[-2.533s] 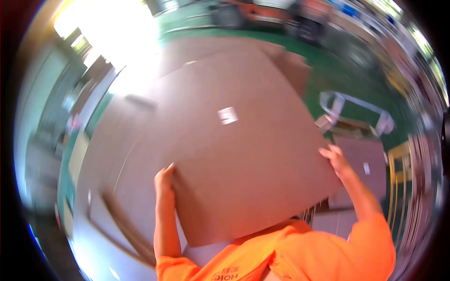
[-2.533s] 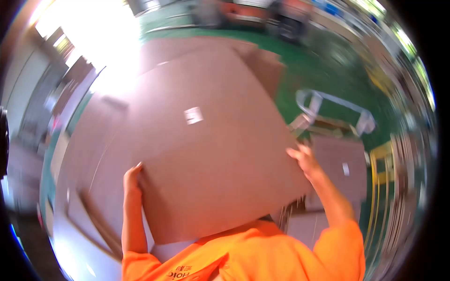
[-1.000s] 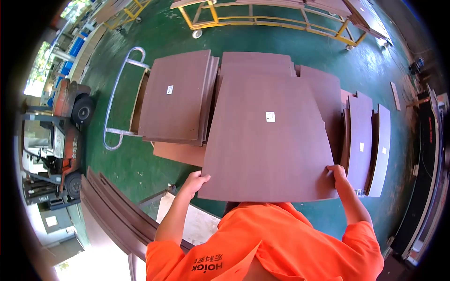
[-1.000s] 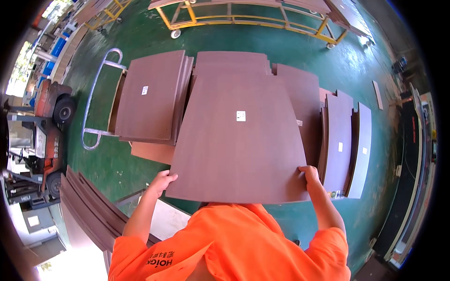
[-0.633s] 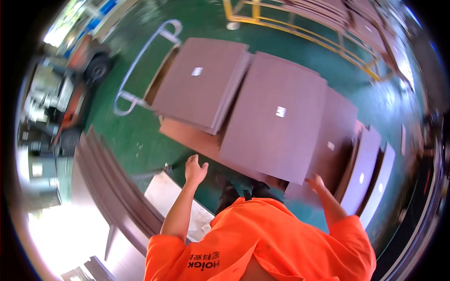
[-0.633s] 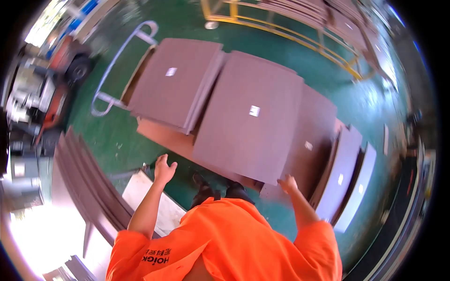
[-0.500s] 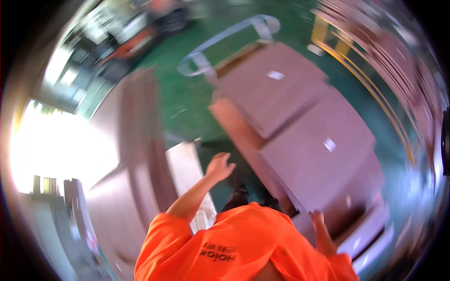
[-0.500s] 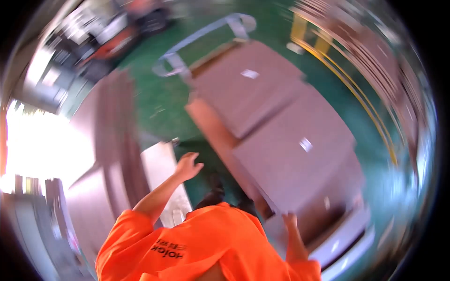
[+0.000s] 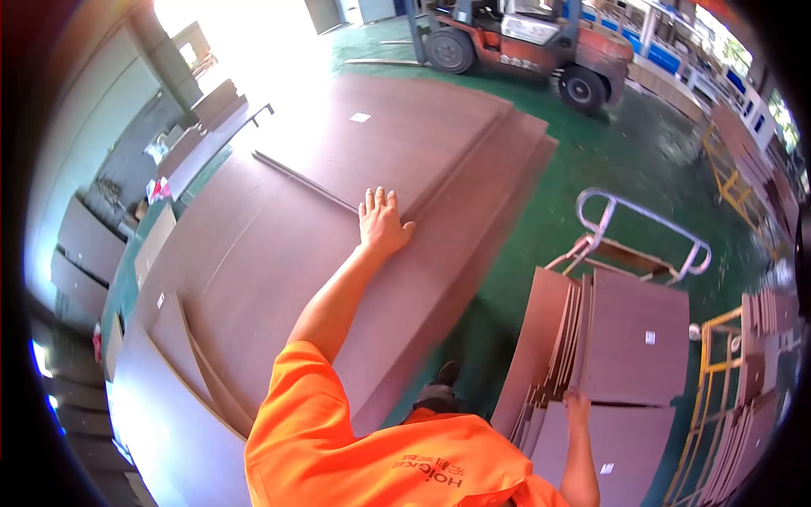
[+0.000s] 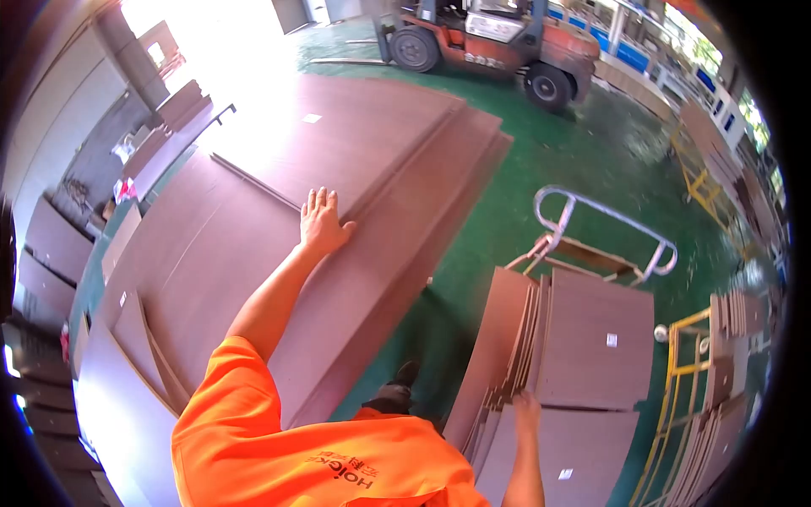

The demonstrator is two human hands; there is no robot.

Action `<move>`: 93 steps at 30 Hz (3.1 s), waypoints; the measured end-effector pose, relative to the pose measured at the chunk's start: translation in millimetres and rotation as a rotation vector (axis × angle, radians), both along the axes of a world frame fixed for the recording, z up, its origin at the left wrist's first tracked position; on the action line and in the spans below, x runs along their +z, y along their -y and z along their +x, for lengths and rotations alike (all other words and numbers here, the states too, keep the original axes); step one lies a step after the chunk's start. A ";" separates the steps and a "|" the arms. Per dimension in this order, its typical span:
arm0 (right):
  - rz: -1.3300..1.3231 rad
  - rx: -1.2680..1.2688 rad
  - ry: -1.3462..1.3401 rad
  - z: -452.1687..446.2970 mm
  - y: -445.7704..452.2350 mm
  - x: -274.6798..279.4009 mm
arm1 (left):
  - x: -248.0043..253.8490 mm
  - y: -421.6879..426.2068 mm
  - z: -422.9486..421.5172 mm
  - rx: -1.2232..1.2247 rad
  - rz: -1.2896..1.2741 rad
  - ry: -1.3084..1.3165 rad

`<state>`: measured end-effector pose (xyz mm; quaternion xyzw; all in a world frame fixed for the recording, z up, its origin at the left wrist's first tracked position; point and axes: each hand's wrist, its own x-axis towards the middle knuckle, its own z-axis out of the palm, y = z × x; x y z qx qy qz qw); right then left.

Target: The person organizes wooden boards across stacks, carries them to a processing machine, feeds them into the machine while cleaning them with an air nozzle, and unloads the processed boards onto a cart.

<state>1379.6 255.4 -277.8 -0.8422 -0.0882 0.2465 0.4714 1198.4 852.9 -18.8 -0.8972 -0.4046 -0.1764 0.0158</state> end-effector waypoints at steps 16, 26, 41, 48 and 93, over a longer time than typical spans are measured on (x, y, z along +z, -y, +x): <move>0.313 0.400 0.084 21.3 -471.6 215.8 | -24.7 -11.1 -34.4 -0.106 0.075 -0.044; 0.098 0.396 0.985 110.4 -497.5 266.7 | 82.7 48.0 -165.8 0.115 -0.783 0.017; 0.087 0.562 -0.147 90.7 -369.4 255.6 | 13.4 -49.5 -221.5 0.917 -1.001 1.073; 0.205 0.180 -0.148 46.8 -168.5 230.9 | 18.0 13.2 -168.5 0.804 -1.042 1.021; 0.586 -1.545 -0.236 -467.8 360.9 214.4 | -65.4 529.3 163.6 -1.159 -1.775 -0.793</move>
